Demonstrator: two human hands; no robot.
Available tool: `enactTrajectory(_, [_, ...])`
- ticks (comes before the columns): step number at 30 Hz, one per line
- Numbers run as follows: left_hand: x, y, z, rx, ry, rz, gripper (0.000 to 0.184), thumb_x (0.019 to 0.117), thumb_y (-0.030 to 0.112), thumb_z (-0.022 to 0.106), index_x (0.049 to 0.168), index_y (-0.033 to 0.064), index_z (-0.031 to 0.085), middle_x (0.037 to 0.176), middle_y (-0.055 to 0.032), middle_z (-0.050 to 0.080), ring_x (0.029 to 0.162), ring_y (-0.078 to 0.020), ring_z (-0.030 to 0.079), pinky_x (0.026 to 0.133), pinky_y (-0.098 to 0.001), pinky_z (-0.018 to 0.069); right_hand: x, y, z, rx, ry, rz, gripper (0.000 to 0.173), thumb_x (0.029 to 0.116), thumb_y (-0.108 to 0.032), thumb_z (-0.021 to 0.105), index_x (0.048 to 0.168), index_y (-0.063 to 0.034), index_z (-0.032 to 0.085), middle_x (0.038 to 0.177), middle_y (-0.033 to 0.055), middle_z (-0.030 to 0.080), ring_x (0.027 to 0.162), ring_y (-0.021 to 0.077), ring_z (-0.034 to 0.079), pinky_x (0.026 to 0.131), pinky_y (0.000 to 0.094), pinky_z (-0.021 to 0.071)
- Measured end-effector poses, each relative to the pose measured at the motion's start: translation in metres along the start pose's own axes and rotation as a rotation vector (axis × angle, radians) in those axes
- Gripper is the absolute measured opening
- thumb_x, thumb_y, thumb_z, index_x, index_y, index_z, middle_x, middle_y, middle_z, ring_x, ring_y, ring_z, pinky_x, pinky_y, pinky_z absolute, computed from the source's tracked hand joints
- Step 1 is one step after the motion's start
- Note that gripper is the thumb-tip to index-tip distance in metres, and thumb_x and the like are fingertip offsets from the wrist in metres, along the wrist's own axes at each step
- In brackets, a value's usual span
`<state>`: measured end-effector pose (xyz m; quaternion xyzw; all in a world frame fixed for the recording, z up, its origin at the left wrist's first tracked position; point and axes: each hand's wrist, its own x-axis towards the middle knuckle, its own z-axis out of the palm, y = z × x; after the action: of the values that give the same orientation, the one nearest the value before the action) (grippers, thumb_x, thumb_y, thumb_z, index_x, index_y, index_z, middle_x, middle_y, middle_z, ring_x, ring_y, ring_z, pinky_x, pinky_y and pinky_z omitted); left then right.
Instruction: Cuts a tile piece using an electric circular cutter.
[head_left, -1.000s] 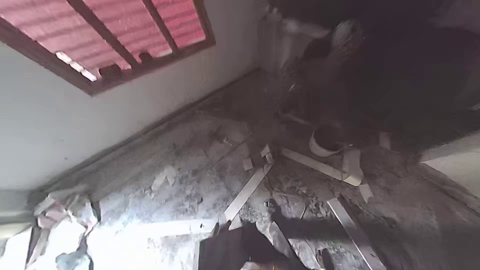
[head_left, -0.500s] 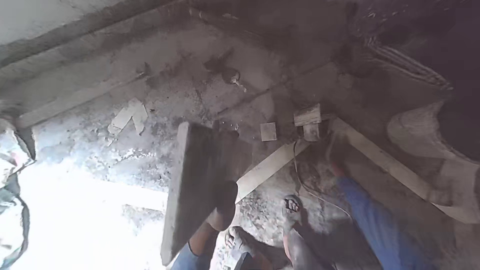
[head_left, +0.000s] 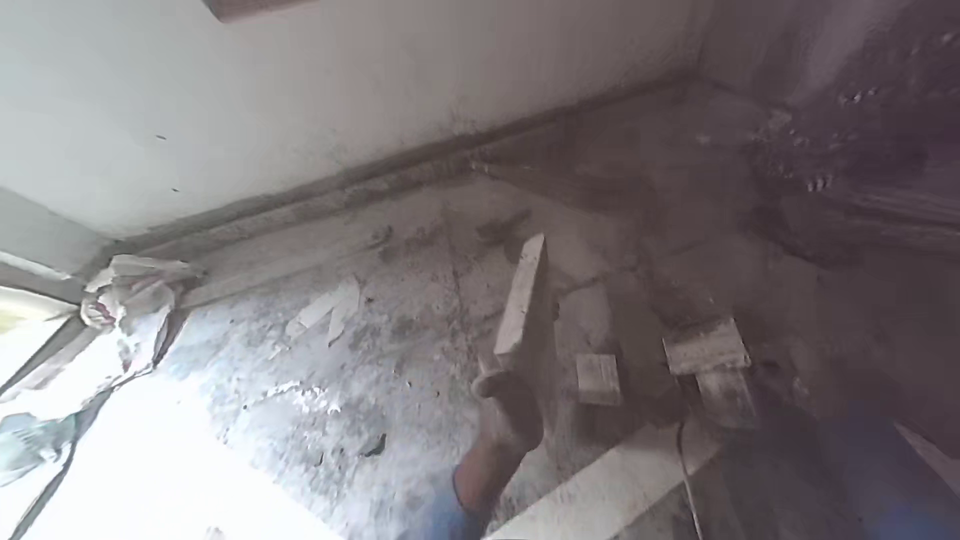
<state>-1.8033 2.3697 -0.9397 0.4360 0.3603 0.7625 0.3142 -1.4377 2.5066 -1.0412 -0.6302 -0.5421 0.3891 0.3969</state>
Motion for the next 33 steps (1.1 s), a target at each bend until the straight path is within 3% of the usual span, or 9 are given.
enactTrajectory(2, [-0.007,-0.001,0.006,0.095,0.083,0.017,0.093,0.0818,0.090,0.038,0.122,0.0115,0.069,0.112,0.0023,0.075,0.106,-0.0049,0.068,0.094,-0.0300,0.0574,-0.013,0.000,0.007,0.090,0.116,0.288,0.035,0.1117,-0.013,0.034,0.127,0.0112,0.055,0.106,0.0212,0.063,0.088,0.0213,0.059,0.083,0.0369,0.0511])
enactTrajectory(4, [-0.020,-0.008,0.008,0.355,0.069,0.072,0.110,0.0894,0.086,0.016,0.130,-0.0036,0.064,0.120,-0.0079,0.073,0.112,-0.0071,0.067,0.100,-0.0323,0.0560,0.006,0.118,-0.009,0.203,-0.048,-0.534,0.040,0.1089,-0.013,0.034,0.115,0.0215,0.053,0.086,0.0203,0.065,0.067,0.0089,0.061,0.052,0.0189,0.0487])
enactTrajectory(7, [-0.029,-0.008,0.004,0.390,0.070,0.142,0.109,0.0933,0.082,0.013,0.130,-0.0076,0.063,0.126,-0.0124,0.071,0.120,-0.0080,0.064,0.108,-0.0314,0.0510,-0.035,0.046,0.024,0.150,0.123,0.294,0.033,0.1071,-0.029,0.043,0.115,-0.0038,0.062,0.094,0.0080,0.064,0.076,0.0138,0.057,0.066,0.0358,0.0501])
enactTrajectory(9, [-0.046,-0.014,0.004,0.350,0.105,0.112,0.109,0.0926,0.083,0.015,0.129,-0.0077,0.063,0.124,-0.0138,0.071,0.118,-0.0108,0.066,0.106,-0.0334,0.0526,-0.058,0.045,0.035,0.297,0.188,0.318,0.032,0.1060,-0.026,0.050,0.119,0.0019,0.061,0.100,0.0124,0.063,0.083,0.0163,0.060,0.073,0.0379,0.0542])
enactTrajectory(13, [-0.064,-0.005,-0.005,0.289,0.141,0.063,0.114,0.0870,0.089,0.014,0.136,-0.0016,0.062,0.125,-0.0124,0.071,0.116,-0.0155,0.068,0.104,-0.0388,0.0552,-0.068,0.040,0.072,0.634,0.221,0.303,0.010,0.0959,-0.012,0.052,0.093,-0.0056,0.058,0.075,0.0059,0.060,0.064,0.0135,0.059,0.056,0.0318,0.0530])
enactTrajectory(17, [-0.076,0.014,-0.020,0.305,0.165,0.089,0.108,0.0903,0.086,0.015,0.134,-0.0007,0.063,0.123,-0.0099,0.072,0.116,-0.0095,0.067,0.105,-0.0343,0.0540,-0.069,0.032,0.078,0.200,0.108,0.162,0.037,0.1018,-0.027,0.054,0.127,-0.0012,0.061,0.115,0.0181,0.067,0.101,0.0256,0.067,0.085,0.0479,0.0581])
enactTrajectory(23, [-0.089,0.016,-0.035,0.280,0.146,0.177,0.100,0.0957,0.080,0.019,0.133,-0.0009,0.064,0.123,-0.0114,0.072,0.115,-0.0117,0.067,0.105,-0.0350,0.0542,-0.163,-0.093,0.049,0.690,0.015,0.159,0.024,0.1023,-0.014,0.043,0.081,-0.0152,0.054,0.056,-0.0056,0.052,0.046,0.0044,0.052,0.044,0.0225,0.0484])
enactTrajectory(27, [-0.080,0.021,-0.038,0.217,0.166,0.165,0.096,0.0976,0.078,0.022,0.135,0.0002,0.064,0.127,-0.0111,0.071,0.120,-0.0131,0.066,0.109,-0.0360,0.0509,-0.200,-0.188,0.016,0.999,-0.229,-0.018,0.046,0.1080,-0.029,0.023,0.081,-0.0206,0.059,0.051,-0.0108,0.046,0.041,-0.0005,0.046,0.041,0.0163,0.0425])
enactTrajectory(33, [-0.085,0.013,-0.045,0.286,0.138,0.175,0.097,0.0973,0.079,0.015,0.141,0.0067,0.062,0.130,-0.0111,0.069,0.123,-0.0170,0.064,0.110,-0.0414,0.0497,-0.245,-0.301,0.048,1.135,-0.393,-0.382,0.046,0.1065,-0.024,0.026,0.080,-0.0145,0.062,0.052,-0.0065,0.049,0.041,0.0021,0.047,0.040,0.0178,0.0432])
